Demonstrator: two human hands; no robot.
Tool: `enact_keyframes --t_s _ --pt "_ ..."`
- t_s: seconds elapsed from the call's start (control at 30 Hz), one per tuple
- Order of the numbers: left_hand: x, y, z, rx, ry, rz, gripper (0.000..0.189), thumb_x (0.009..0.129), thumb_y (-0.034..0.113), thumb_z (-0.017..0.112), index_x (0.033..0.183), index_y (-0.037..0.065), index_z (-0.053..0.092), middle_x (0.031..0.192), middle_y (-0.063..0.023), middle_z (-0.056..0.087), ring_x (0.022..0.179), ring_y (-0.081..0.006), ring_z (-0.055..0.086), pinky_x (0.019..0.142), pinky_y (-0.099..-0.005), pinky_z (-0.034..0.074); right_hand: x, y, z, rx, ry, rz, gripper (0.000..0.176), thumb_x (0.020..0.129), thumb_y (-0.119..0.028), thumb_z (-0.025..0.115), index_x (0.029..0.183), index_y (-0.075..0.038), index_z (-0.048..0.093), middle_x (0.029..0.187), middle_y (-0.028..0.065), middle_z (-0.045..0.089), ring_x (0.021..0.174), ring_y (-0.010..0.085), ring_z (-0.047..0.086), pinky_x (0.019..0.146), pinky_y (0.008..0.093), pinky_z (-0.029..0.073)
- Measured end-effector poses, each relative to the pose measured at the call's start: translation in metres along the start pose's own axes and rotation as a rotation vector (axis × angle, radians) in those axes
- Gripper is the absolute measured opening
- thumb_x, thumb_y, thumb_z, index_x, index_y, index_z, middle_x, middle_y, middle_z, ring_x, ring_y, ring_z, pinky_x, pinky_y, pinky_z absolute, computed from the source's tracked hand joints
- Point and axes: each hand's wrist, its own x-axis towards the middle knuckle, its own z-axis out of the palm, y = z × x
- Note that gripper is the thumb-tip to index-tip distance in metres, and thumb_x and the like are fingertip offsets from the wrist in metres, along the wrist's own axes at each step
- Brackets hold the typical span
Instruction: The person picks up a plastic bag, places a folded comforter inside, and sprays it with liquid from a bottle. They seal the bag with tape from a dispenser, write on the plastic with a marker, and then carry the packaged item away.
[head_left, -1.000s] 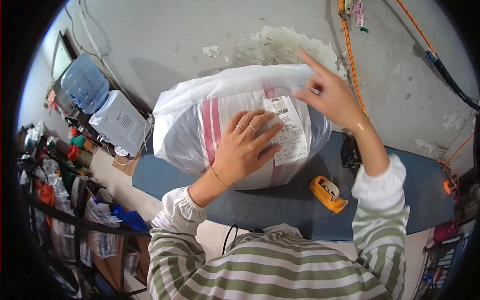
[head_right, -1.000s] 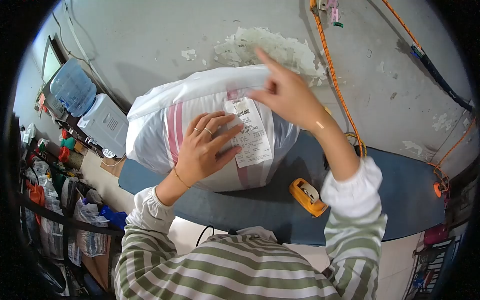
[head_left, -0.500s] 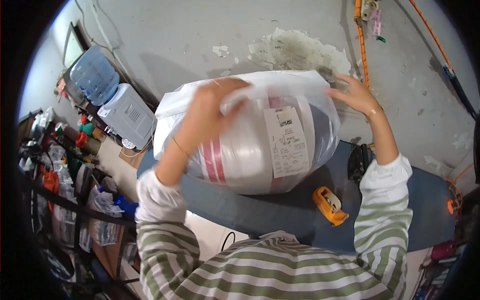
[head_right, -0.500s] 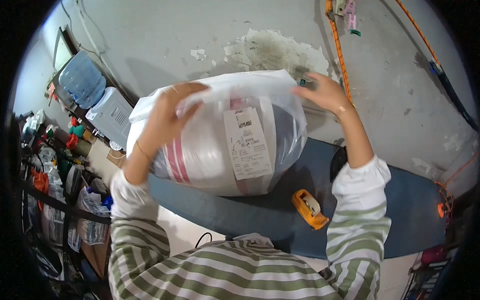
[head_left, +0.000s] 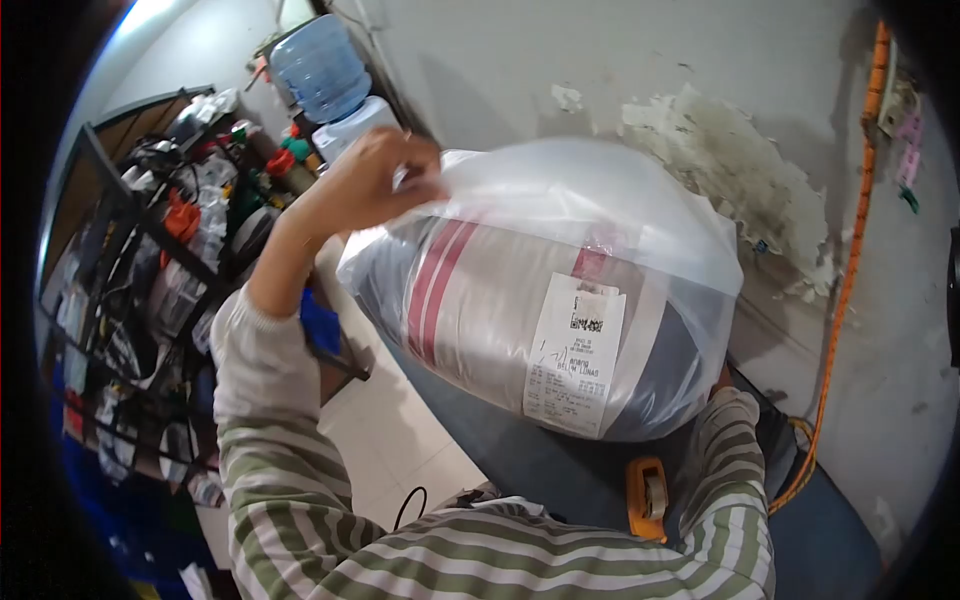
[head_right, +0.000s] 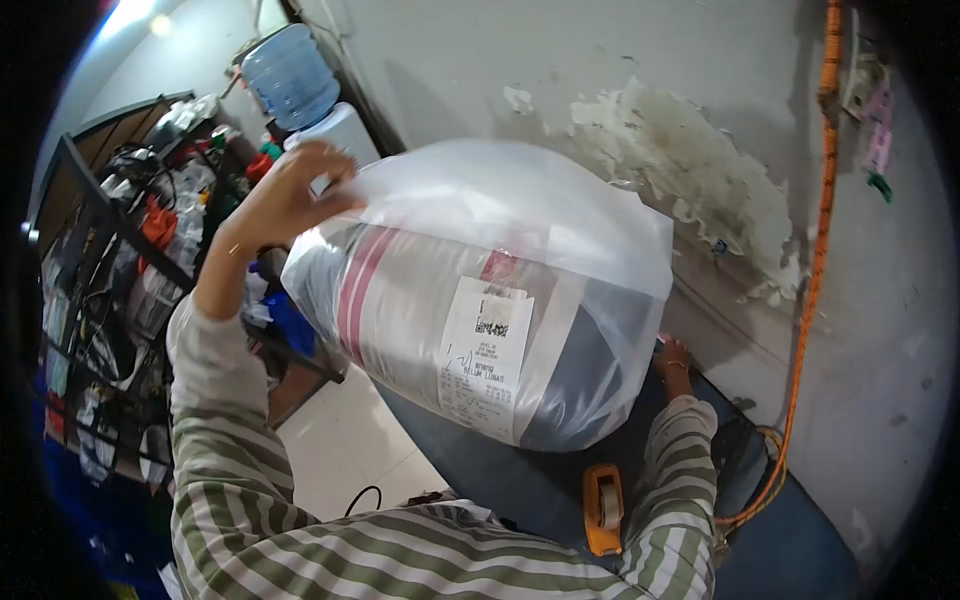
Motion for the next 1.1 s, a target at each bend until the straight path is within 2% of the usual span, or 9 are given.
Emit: enact_keyframes --t_s 0.1,0.17,0.3,0.43,0.5,0.7,0.77,0.97,1.1 --pt "-0.048 0.027 0.010 -0.251 -0.175 -0.167 0.013 0.062 0.003 0.070 0.073 0.003 0.062 0.075 -0.0081 0.059 0.073 -0.0255 0.059 0.072 -0.0326 0.046 -0.003 0.005 0.020 -0.050 0.059 0.010 0.047 0.080 -0.027 0.062 0.118 -0.004 0.046 0.102 0.0179 0.057 0.094 0.0289 0.056 0.083 0.0383 0.044" --pt "-0.059 0.037 0.018 -0.127 -0.188 0.022 0.013 0.063 0.001 0.070 0.073 0.002 0.062 0.076 -0.0082 0.060 0.073 -0.0242 0.059 0.071 -0.0316 0.047 -0.008 0.010 0.017 -0.025 0.049 0.025 0.043 0.082 -0.027 0.060 0.115 -0.004 0.047 0.098 0.0160 0.056 0.090 0.0264 0.056 0.080 0.0363 0.044" --pt "-0.032 0.030 0.002 -0.148 -0.068 -0.276 0.021 0.073 0.015 0.072 0.087 0.002 0.063 0.090 -0.0085 0.062 0.087 -0.0238 0.060 0.079 -0.0322 0.046 -0.023 0.020 0.003 0.069 0.042 0.056 0.035 0.085 -0.028 0.056 0.109 -0.004 0.049 0.090 0.0121 0.056 0.081 0.0216 0.055 0.072 0.0323 0.043" --pt "-0.016 0.024 0.053 0.062 0.008 0.343 0.062 0.078 0.038 0.066 0.130 0.011 0.046 0.139 -0.0139 0.036 0.128 -0.0336 0.035 0.103 -0.0446 0.029 -0.042 0.029 -0.033 0.290 0.153 0.102 0.028 0.088 -0.028 0.052 0.102 -0.004 0.051 0.081 0.0083 0.055 0.073 0.0167 0.054 0.065 0.0283 0.042" --pt "-0.031 0.033 0.077 -0.018 -0.012 0.324 0.065 0.080 0.045 0.061 0.136 0.016 0.041 0.147 -0.0117 0.025 0.134 -0.0351 0.023 0.108 -0.0500 0.019 -0.058 0.020 -0.082 0.499 0.274 0.118 0.026 0.089 -0.028 0.050 0.099 -0.004 0.052 0.077 0.0063 0.055 0.068 0.0143 0.053 0.062 0.0263 0.042" --pt "-0.064 0.029 0.090 -0.184 0.252 0.430 0.045 0.074 0.028 0.066 0.118 0.017 0.059 0.132 -0.0060 0.049 0.129 -0.0287 0.037 0.109 -0.0489 0.016 -0.201 -0.093 -0.325 1.787 0.731 -0.134 0.027 0.093 -0.029 0.046 0.098 -0.004 0.055 0.068 0.0026 0.055 0.056 0.0090 0.051 0.051 0.0243 0.041" --pt "-0.077 0.027 0.088 -0.232 0.340 0.445 0.040 0.073 0.024 0.068 0.111 0.015 0.062 0.123 -0.0038 0.056 0.126 -0.0276 0.041 0.109 -0.0478 0.014 -0.267 -0.154 -0.372 1.844 0.834 -0.200 0.028 0.093 -0.028 0.046 0.102 -0.003 0.055 0.071 0.0030 0.056 0.052 0.0088 0.050 0.046 0.0235 0.040" --pt "-0.107 0.021 0.088 -0.532 0.452 0.394 0.035 0.070 0.033 0.069 0.093 0.010 0.058 0.094 -0.0019 0.060 0.102 -0.0224 0.054 0.108 -0.0519 0.007 -0.361 -0.307 -0.342 1.538 0.287 -0.432 0.016 0.084 -0.008 0.062 0.093 0.001 0.054 0.072 0.0042 0.057 0.057 0.0062 0.053 0.050 0.0182 0.043" --pt "-0.125 0.012 0.088 -0.494 0.382 0.493 0.033 0.072 0.035 0.066 0.092 0.010 0.058 0.083 -0.0019 0.055 0.091 -0.0222 0.054 0.107 -0.0515 0.009 -0.365 -0.335 -0.336 1.461 0.431 -0.394 0.014 0.083 -0.007 0.062 0.092 0.002 0.055 0.074 0.0043 0.058 0.059 0.0053 0.054 0.052 0.0172 0.042"
